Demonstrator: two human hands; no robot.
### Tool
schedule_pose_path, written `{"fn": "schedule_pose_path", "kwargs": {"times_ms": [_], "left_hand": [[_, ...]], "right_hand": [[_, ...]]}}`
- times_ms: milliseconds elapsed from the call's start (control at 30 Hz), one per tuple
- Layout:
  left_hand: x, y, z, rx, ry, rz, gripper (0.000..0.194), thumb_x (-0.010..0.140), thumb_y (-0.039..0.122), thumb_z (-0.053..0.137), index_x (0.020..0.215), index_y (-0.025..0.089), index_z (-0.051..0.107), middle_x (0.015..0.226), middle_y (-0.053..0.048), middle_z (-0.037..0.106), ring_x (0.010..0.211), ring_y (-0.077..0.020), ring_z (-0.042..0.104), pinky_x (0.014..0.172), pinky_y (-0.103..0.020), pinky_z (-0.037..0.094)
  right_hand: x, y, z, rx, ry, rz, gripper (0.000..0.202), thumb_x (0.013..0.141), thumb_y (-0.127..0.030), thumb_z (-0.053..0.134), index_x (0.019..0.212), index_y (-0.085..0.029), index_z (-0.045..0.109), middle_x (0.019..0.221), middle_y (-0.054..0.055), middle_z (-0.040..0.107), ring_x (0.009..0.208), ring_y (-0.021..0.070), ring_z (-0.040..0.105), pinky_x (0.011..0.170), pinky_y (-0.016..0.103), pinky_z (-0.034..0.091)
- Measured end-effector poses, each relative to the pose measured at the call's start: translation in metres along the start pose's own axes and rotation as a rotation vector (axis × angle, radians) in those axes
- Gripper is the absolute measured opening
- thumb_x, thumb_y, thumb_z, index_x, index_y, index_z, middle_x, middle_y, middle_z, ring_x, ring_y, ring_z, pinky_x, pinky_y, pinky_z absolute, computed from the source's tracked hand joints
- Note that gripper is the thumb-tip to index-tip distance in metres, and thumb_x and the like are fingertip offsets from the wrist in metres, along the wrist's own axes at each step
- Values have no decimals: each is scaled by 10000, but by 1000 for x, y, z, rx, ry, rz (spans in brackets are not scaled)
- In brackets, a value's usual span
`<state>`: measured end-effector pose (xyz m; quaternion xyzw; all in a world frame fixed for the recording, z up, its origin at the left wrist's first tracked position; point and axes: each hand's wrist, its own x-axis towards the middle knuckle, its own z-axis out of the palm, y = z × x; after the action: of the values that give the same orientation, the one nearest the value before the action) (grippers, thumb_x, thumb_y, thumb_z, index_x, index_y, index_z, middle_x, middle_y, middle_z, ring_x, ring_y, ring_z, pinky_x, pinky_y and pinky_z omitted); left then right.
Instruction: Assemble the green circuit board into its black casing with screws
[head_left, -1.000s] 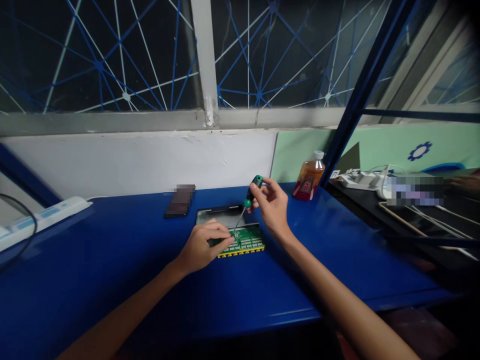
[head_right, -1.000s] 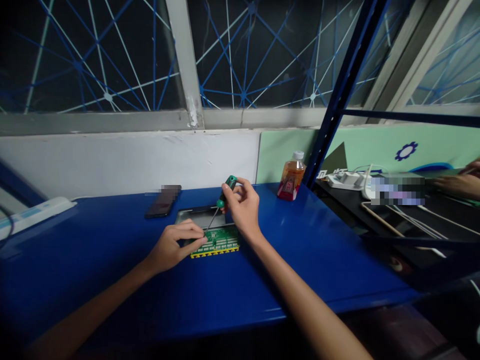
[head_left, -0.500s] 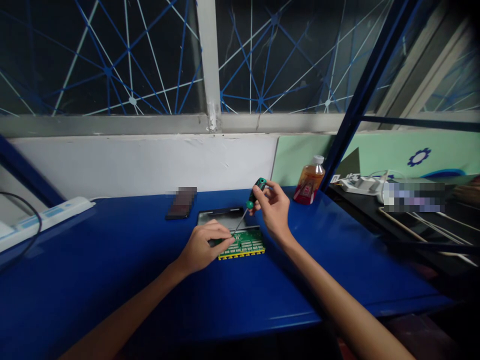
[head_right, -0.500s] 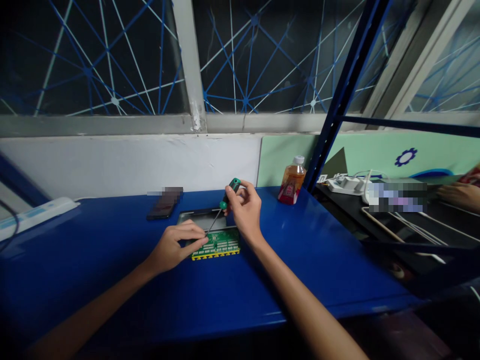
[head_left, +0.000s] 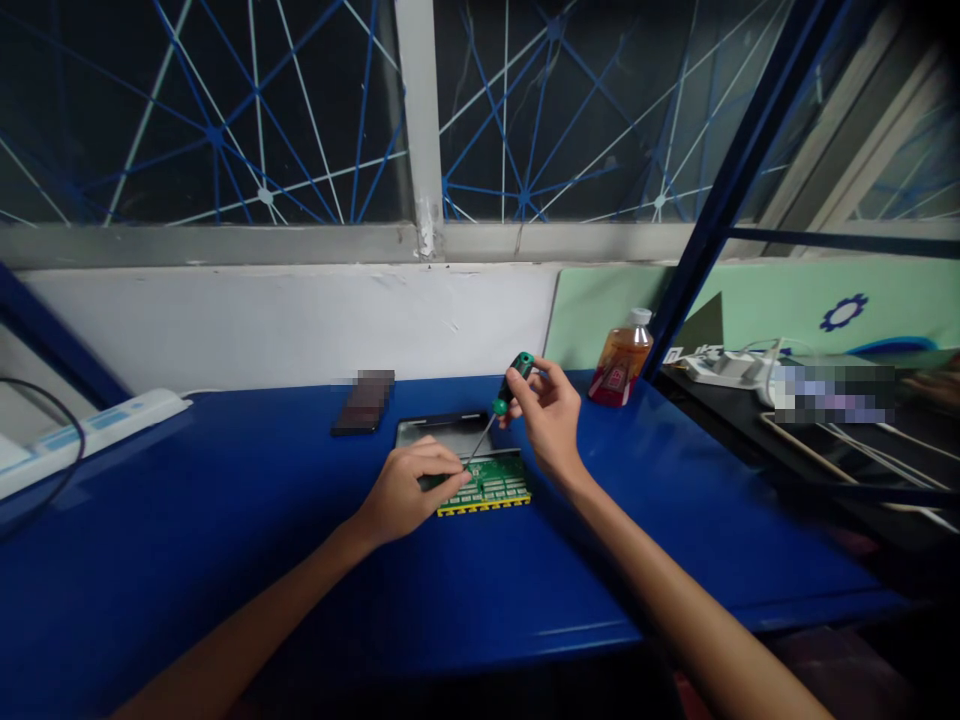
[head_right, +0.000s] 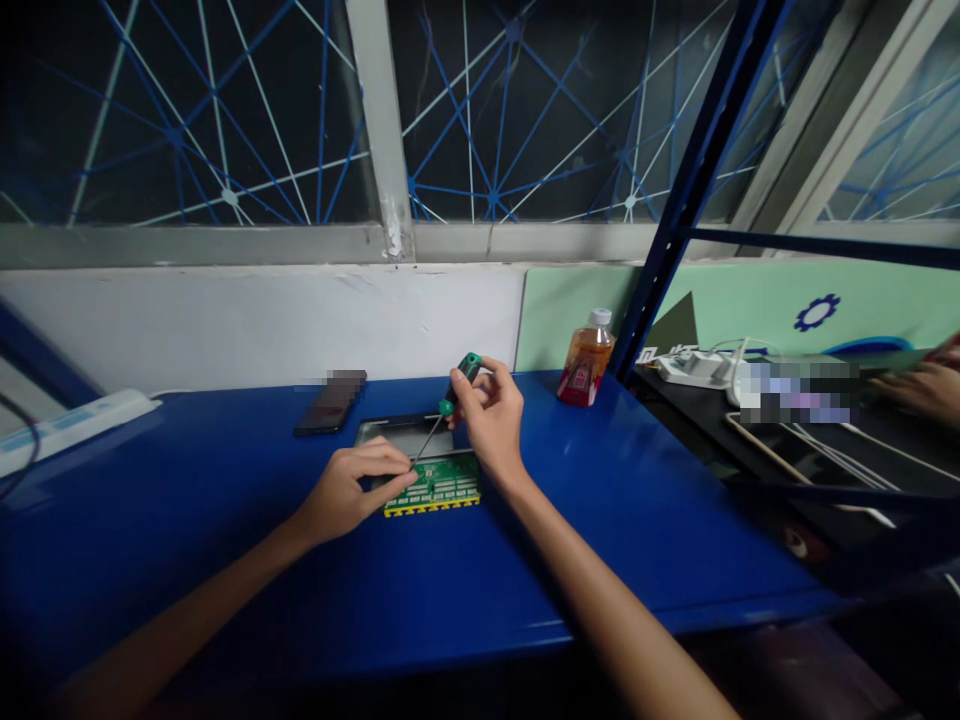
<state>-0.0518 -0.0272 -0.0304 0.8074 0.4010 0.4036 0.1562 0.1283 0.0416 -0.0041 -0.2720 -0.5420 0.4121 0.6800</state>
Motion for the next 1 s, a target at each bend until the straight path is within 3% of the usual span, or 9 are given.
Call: {"fn": "schedule_pose_path", "kwargs": {"times_ms": [333,633,1000], "left_hand": [[-1,-2,2,19,-4,-6,169,862,229,622,736,179,722,764,-30,710,734,-156,616,705,-308,479],[-1,1,2,26,19,-15,161,846,209,629,715,169,714,748,-30,703,725,-155,617,695,-300,475],[-1,3,3,18,34,-15,135,838,199,634,744,167,725,769,-36,707,745,-157,629,700,-297,482]], "right_hand": [[-4,-7,-1,-97,-106,-77,341,818,-396,653,1083,-234,510,699,-56,539,437,83,545,417,248,490],[-9,-15,-1,-180,-130,-73,374,843,-422,618,1145,-237,497,712,-39,561,467,100,589,463,262,534],[-6,-20,-3,-143,-85,-129,324,855,-350,618,1141,-238,516,664,-53,541,452,94,572,471,270,550]]}}
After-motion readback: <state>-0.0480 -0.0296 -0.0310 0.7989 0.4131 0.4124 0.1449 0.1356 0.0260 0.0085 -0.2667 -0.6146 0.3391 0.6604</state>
